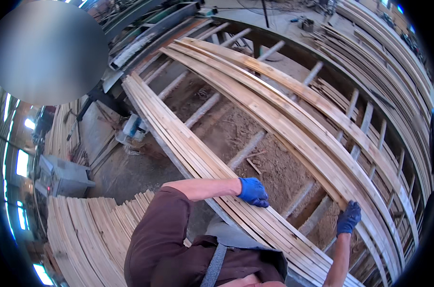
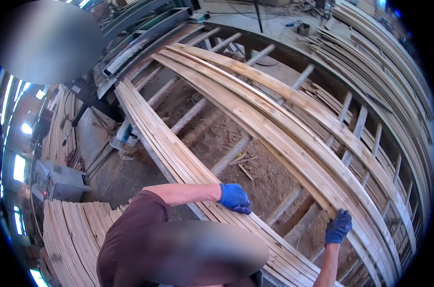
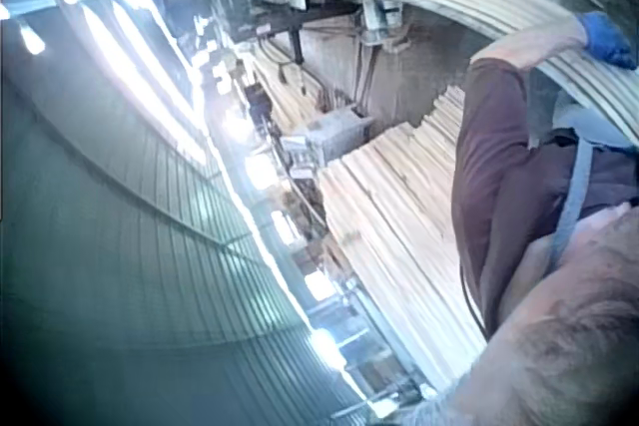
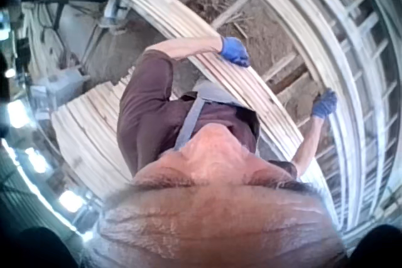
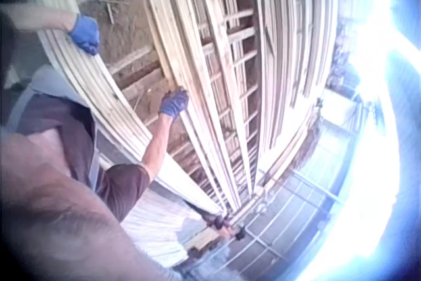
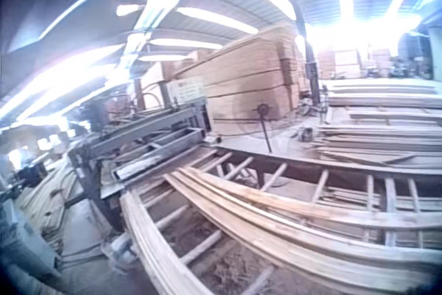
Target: The person handles a cylindrical tool and then stirs a white substance in a bucket using a wooden stick. They then pick up a stack of wooden planks and place them onto a metal rack.
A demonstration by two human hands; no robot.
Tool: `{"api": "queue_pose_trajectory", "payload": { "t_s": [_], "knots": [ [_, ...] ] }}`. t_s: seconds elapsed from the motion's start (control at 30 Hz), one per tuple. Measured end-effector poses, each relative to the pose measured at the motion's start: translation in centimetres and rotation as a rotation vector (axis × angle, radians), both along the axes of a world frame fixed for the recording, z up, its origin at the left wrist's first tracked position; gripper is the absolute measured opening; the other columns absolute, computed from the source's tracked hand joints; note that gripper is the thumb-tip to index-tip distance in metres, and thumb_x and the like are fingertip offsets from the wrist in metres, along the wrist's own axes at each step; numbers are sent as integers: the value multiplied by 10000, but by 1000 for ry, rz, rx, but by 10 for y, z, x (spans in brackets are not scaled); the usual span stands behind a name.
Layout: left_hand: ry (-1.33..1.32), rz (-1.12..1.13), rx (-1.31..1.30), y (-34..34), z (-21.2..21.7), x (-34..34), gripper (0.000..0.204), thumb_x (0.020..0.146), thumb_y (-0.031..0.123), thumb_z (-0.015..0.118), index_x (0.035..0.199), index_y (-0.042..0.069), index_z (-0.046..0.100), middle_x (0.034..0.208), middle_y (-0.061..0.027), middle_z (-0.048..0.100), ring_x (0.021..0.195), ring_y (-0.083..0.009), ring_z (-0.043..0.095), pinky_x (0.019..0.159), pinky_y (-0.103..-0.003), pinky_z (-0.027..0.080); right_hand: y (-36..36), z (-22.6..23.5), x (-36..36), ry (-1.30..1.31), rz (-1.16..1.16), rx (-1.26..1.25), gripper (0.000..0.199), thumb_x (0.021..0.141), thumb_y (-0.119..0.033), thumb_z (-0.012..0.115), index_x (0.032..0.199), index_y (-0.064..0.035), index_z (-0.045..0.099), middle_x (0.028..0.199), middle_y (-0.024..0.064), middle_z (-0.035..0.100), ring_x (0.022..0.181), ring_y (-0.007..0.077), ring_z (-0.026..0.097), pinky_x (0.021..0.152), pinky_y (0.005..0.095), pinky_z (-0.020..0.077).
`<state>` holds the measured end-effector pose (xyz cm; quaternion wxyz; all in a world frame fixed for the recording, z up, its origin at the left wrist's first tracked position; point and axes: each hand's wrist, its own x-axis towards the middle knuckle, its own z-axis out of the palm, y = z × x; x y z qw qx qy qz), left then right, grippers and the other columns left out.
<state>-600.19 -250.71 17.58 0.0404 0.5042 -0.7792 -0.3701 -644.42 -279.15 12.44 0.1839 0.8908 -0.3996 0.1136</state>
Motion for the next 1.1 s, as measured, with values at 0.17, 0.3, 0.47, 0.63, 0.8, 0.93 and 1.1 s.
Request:
{"api": "queue_pose_trajectory", "payload": {
  "t_s": [0.17,0.3,0.47,0.63,0.8,0.93,1.1],
  "knots": [
    [16,35,-20,-4,8,-6,412,1007,441,484,933,103,708,891,-177,713,862,-427,669,747,-531,516,-11,18,-4,81,-18,206,380,728,-95,741,1096,-60,651,1055,193,652,980,399,644,833,482,530],
    [-29,30,-49,-8,0,-9,431,1000,444,499,918,70,699,880,-202,705,854,-411,676,744,-527,517,12,-14,-18,312,-96,133,213,748,-158,725,943,-94,670,914,152,637,840,356,646,705,482,518],
    [-23,105,-369,17,41,-19,330,968,380,598,1005,69,701,950,-171,719,875,-330,700,773,-490,533,108,73,38,378,128,583,139,807,-254,695,847,-123,669,820,119,660,805,323,664,685,469,505],
    [99,371,-579,20,59,6,363,909,328,685,1170,77,705,1011,-119,715,878,-292,683,779,-456,525,144,79,29,-1,320,802,172,778,-201,747,914,-104,708,836,155,691,790,377,666,711,508,523],
    [-50,324,-378,15,7,13,186,857,227,686,965,89,749,835,-125,695,771,-352,644,694,-462,490,87,91,39,2,317,994,163,839,-209,720,981,-135,753,858,148,709,808,383,670,736,500,532],
    [-30,359,-421,9,13,-5,138,838,198,679,920,100,731,835,-122,692,770,-354,639,695,-476,483,31,115,107,77,94,468,488,819,-211,721,1278,-84,613,1111,147,681,992,347,657,823,491,510],
    [44,453,-556,9,6,-15,152,861,209,697,946,88,732,912,-132,723,849,-347,671,761,-467,509,1,36,77,94,88,204,238,913,-144,544,1113,-121,671,995,114,671,912,316,678,681,490,512]
  ]
}}
